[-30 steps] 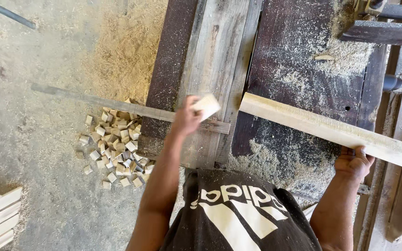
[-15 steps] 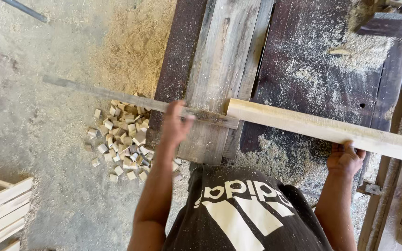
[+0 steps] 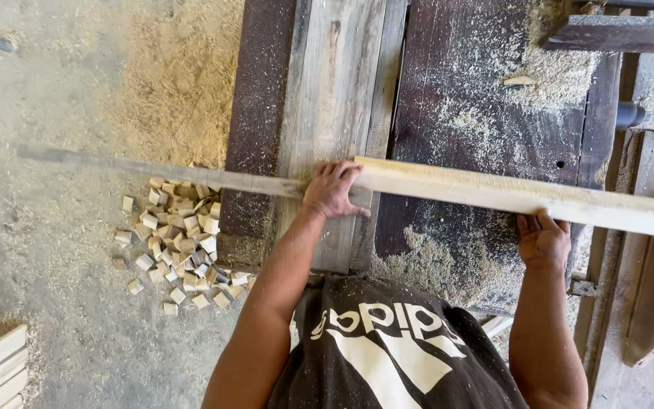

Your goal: The person feeds a long wooden plank into a table saw and cuts it into small square pieces. The cut pieces accumulate on the floor beside the saw. The person repeats this process with multiple planks throughout the clip.

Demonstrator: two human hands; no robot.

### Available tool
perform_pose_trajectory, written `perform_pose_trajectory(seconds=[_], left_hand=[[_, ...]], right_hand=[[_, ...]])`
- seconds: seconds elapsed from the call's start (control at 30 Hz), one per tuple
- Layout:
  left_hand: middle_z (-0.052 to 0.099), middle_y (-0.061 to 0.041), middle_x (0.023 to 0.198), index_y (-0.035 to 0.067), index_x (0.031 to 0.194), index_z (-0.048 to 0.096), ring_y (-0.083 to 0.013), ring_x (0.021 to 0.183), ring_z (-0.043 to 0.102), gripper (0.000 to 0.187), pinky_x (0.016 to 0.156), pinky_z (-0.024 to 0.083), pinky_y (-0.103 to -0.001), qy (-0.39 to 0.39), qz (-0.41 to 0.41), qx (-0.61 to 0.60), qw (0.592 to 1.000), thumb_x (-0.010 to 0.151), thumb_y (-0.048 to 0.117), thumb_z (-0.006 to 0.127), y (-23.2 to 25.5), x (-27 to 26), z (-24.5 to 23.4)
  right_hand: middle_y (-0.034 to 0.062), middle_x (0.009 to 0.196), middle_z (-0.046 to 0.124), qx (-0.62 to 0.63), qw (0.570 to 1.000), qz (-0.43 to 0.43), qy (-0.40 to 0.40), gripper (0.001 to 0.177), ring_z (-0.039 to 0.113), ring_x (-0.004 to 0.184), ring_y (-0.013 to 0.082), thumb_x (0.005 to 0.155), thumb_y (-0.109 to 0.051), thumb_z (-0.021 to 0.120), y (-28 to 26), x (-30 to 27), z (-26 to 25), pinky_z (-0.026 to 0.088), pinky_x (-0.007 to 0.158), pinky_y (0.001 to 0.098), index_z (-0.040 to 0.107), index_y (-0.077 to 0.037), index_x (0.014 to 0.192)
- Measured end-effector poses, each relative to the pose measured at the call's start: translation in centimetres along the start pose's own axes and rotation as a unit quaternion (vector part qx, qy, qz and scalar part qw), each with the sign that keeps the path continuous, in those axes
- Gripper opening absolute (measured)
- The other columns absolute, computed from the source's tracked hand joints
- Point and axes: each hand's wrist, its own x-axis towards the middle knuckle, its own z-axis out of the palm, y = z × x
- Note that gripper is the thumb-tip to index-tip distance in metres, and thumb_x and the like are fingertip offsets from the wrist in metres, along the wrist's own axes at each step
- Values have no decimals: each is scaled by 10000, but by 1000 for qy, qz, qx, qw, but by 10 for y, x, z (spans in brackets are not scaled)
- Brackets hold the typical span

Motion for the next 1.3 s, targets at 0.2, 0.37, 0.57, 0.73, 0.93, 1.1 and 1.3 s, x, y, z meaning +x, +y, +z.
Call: perform_pose_trajectory(seconds=[0.2, 0.37, 0.57, 0.73, 0.93, 1.1, 1.3], left_hand=[[456, -82, 1410, 126, 1454, 490, -299, 1317, 449, 1367, 1200, 270, -508, 36, -15, -11, 999, 441, 1037, 606, -19, 63, -29], [461, -58, 1431, 158, 1445, 502, -299, 1370, 431, 1289, 1229, 262, -509, -4, -42, -12, 999, 478, 997, 654, -29, 101, -50], [428, -66, 1487, 164, 1480, 463, -319, 1390, 407, 1290, 1239, 247, -524, -13, -55, -24, 998, 470, 919, 739, -45, 141, -59], [331, -21, 1637, 190, 1544, 400, -356, 1459, 353, 1257, 1227, 233, -597, -2, -124, -79, 989, 500, 700, 879, -40, 166, -73], [252, -100, 1640, 193, 1550, 315, -449, 1458, 285, 1186, 1190, 205, -662, -48, -106, -62, 991, 647, 780, 812, 10, 59, -56], [293, -110, 1619, 175, 1611, 283, -426, 1313, 492, 968, 1165, 365, -610, -118, -152, -107, 975, 897, 705, 667, 39, -21, -14], [649, -162, 1318, 65, 1344, 524, -260, 1038, 723, 564, 789, 643, -381, -54, -233, -266, 934, 892, 253, 802, 41, 7, -36]], right_hand=[[108, 1244, 682, -36, 998, 0, -46, 359, 716, 1049, 281, 1058, -16, 590, -17, 57, 51, 635, 820, 424, 555, -109, 1402], [131, 1241, 690, -39, 999, 6, -17, 320, 728, 1045, 299, 1064, -23, 619, -24, 90, 80, 649, 842, 438, 570, -73, 1376], [112, 1278, 666, -10, 1000, 10, -13, 361, 712, 1068, 276, 1041, -19, 582, -30, 124, 112, 649, 851, 402, 544, -119, 1385], [135, 1278, 653, 58, 998, -8, 25, 370, 679, 1101, 282, 1040, -25, 590, -32, 124, 134, 662, 901, 404, 543, -74, 1404], [208, 1362, 650, 122, 992, -17, 4, 353, 703, 1234, 308, 1105, -40, 521, -26, 54, 79, 630, 1025, 401, 529, 7, 1454], [110, 1343, 657, 132, 988, -42, -74, 304, 677, 1198, 272, 1123, 3, 553, 3, -6, 5, 647, 980, 390, 567, -84, 1413], [118, 1318, 668, 110, 991, -49, -50, 325, 704, 1156, 276, 1080, 25, 568, 19, -32, -14, 665, 972, 406, 579, -102, 1379]])
